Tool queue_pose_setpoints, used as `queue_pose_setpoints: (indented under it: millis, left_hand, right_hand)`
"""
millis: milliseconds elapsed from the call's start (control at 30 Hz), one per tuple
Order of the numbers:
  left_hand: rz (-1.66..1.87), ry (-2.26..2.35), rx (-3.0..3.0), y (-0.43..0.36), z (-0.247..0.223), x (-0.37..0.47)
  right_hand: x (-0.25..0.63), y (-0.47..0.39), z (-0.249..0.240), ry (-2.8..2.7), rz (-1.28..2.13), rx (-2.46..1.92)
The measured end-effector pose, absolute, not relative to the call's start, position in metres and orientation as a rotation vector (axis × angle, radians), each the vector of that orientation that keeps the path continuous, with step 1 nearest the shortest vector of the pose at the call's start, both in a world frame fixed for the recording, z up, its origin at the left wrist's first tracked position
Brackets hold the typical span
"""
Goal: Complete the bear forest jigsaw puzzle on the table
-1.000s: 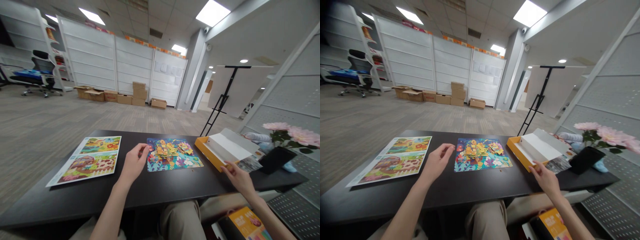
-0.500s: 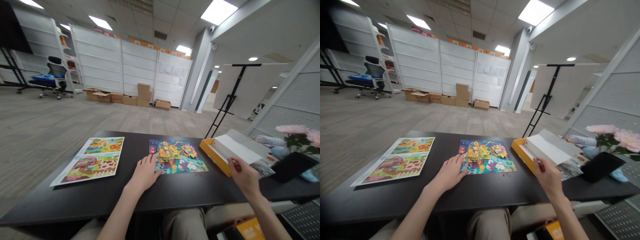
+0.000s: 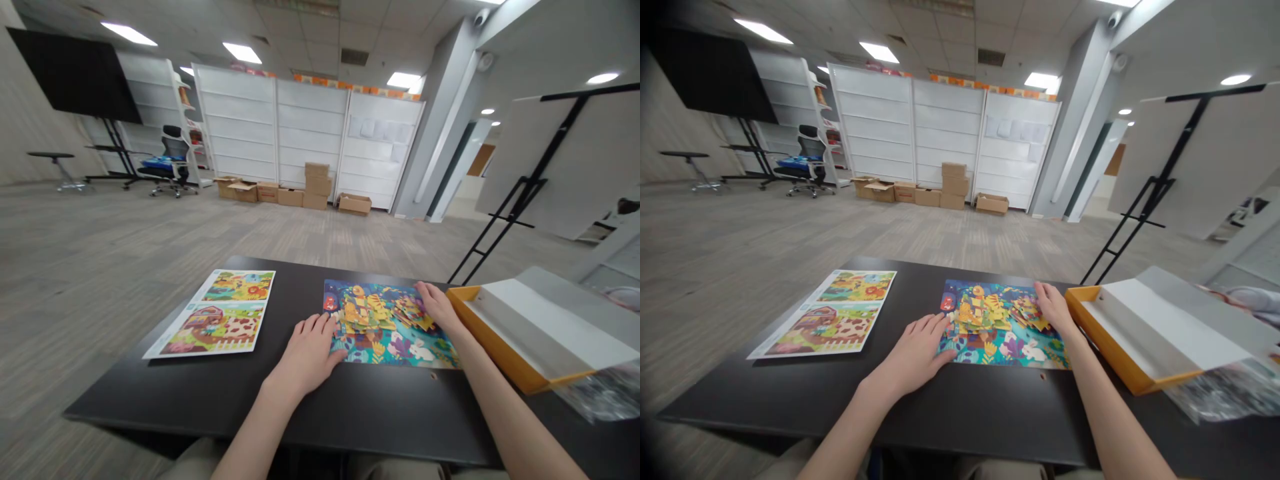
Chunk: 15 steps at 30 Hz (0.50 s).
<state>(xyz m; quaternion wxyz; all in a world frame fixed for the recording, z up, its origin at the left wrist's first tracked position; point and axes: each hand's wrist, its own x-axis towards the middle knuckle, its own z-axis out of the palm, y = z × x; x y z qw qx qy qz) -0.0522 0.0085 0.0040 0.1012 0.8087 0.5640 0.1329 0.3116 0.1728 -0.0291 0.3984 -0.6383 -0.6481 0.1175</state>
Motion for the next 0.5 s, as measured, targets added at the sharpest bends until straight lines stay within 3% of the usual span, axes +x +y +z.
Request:
queue_pose_setpoints:
  millis: [167, 500]
  left_hand:
    - [0.384, 1.652, 2.385, 0.011, 0.005, -0.053]
    - [0.399, 1.671, 2.371, 0.010, 0.003, -0.052]
  right_hand:
    - [0.320, 0.171, -0.039, -1.436, 0.505, -1.629]
    - [0.328, 0.172, -0.047, -1.318, 0.545, -1.606]
